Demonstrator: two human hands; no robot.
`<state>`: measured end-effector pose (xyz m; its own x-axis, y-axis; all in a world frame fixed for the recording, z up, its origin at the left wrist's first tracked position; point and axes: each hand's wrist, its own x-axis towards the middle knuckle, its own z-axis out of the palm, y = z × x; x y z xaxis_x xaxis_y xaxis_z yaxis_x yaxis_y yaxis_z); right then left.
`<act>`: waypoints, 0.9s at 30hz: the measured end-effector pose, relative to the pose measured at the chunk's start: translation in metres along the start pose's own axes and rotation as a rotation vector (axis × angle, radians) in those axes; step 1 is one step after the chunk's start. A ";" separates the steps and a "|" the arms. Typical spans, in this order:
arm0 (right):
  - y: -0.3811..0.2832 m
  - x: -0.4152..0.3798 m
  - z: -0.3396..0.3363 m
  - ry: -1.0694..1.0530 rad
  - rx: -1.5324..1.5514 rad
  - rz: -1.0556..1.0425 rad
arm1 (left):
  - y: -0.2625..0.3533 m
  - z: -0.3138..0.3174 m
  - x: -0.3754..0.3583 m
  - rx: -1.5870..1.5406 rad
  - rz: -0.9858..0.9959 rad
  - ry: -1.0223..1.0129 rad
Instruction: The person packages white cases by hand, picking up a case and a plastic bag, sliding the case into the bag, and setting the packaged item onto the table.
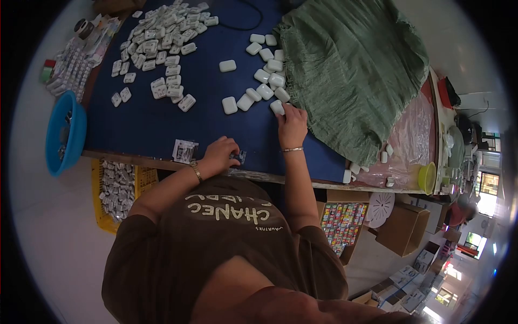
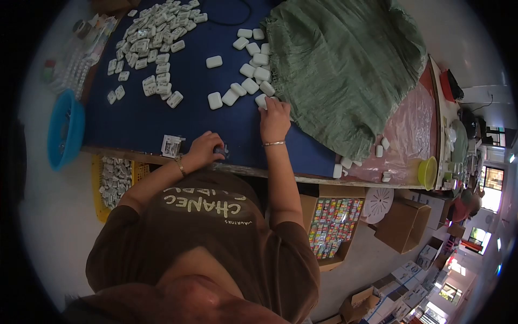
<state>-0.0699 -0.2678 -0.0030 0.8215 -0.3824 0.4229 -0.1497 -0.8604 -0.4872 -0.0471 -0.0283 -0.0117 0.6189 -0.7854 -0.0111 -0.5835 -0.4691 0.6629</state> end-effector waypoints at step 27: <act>-0.060 -0.059 -0.010 -0.539 0.969 0.473 | -0.008 -0.013 0.000 -1.452 -0.470 0.191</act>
<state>-0.1151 -0.1967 0.0084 0.9556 -0.2031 -0.2135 -0.2127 0.0261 -0.9768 -0.0356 -0.0197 -0.0070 0.7169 -0.5688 -0.4031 0.6061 0.2228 0.7636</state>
